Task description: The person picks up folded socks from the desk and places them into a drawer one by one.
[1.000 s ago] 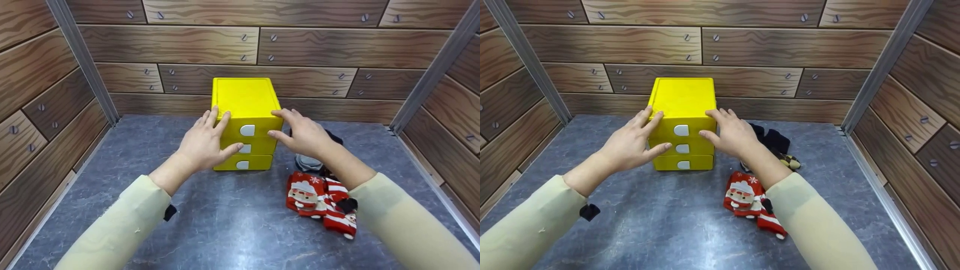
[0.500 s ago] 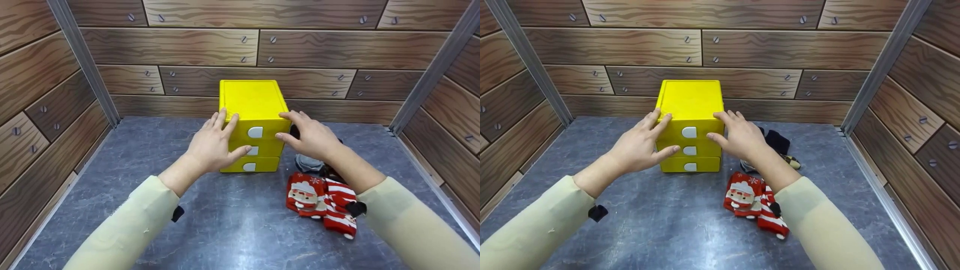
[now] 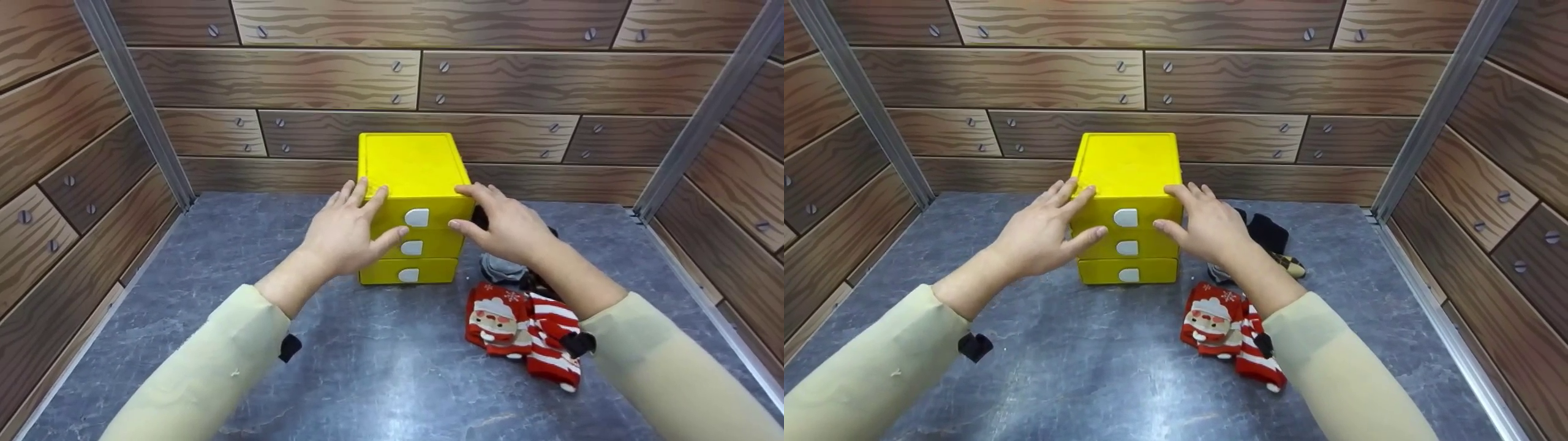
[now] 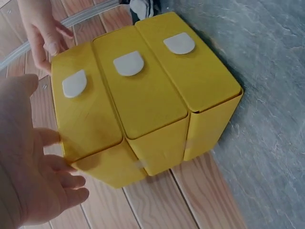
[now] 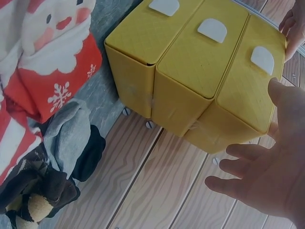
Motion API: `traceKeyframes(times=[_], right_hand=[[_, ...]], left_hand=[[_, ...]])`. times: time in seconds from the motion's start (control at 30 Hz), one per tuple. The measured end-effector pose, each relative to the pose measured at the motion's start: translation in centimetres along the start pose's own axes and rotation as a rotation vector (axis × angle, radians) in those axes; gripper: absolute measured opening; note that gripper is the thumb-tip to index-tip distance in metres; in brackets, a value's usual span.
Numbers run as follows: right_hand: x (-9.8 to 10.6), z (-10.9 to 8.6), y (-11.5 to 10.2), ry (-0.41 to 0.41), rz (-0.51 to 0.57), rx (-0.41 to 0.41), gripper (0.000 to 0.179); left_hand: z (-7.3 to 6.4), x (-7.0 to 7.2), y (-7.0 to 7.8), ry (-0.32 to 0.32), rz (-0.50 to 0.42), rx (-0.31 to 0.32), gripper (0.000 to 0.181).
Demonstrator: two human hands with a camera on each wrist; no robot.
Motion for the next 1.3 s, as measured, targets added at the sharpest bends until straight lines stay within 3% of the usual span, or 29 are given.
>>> traceKeyframes(times=[0.27, 0.57, 0.77, 1.03, 1.3], right_hand=[[-0.4, 0.0, -0.4, -0.013, 0.011, -0.006, 0.080], [-0.9, 0.1, -0.6, -0.013, 0.031, 0.004, 0.079], [-1.2, 0.0, -0.7, 0.006, 0.038, 0.015, 0.078], [-0.9, -0.1, -0.6, 0.024, 0.047, 0.010, 0.077], [-0.5, -0.1, -0.4, 0.054, 0.061, 0.027, 0.079]], left_hand=[[1.9, 0.9, -2.2, -0.002, -0.085, 0.076, 0.092], [4.5, 1.2, -4.9, -0.012, -0.195, 0.108, 0.088], [5.5, 0.6, -6.1, -0.083, -0.378, 0.118, 0.078], [6.1, 0.4, -6.3, -0.105, -0.698, 0.131, 0.076], [6.9, 0.6, -5.9, -0.137, -0.851, 0.180, 0.075]])
Point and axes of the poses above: each hand's wrist, its own z-axis towards the middle knuckle, its own x-axis out of the back of the hand, y = z × x, the point moved 2 cm from there along z, towards the middle knuckle, and after that the axes turned 2 degrees about -z, right-handed, at the moved point
